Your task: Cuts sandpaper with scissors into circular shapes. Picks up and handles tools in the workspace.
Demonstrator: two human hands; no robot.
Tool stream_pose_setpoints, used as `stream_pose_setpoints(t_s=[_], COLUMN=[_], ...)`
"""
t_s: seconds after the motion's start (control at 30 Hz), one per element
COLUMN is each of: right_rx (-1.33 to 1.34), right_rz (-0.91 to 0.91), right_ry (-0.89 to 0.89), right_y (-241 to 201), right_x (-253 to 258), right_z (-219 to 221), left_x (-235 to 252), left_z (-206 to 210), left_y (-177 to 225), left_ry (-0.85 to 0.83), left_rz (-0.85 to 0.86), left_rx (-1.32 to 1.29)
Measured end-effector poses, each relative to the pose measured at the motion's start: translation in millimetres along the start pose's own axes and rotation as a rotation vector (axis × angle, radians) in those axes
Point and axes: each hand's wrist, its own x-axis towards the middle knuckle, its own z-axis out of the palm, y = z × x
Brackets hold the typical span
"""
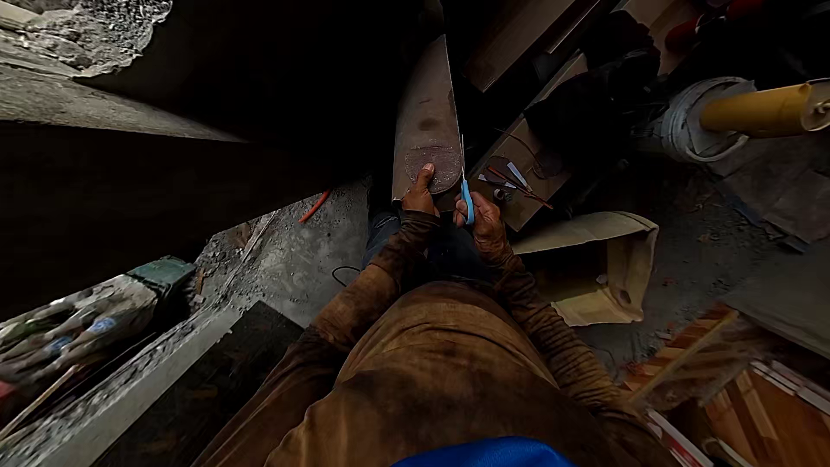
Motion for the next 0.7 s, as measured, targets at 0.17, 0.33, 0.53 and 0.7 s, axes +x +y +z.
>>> stream_pose_setpoints(t_s=[0.17, 0.33, 0.53, 0.7], right_rx=[-0.059, -0.106, 0.009, 0.140], right_rz=[-0.016, -0.014, -0.038, -0.051], right_ry=[-0.006, -0.050, -0.009, -0.009], right_y=[3.5, 0.8, 1.1, 2.7], right_x=[1.2, 5.6, 6.7, 9.8], right_z=[-2.0, -8.0, -3.0, 7.1], left_x=[-0.5, -1.9, 1.8, -0.1], left_z=[0.3, 3.2, 5.1, 6.6], left_y=[2.8, 3.3, 3.8, 6.9], left_ry=[-0.015, -0.058, -0.049, -0.046], left_rz=[-0.011, 0.028, 0.017, -0.044], left_rx=[0.053, 0.005, -0.006, -0.078])
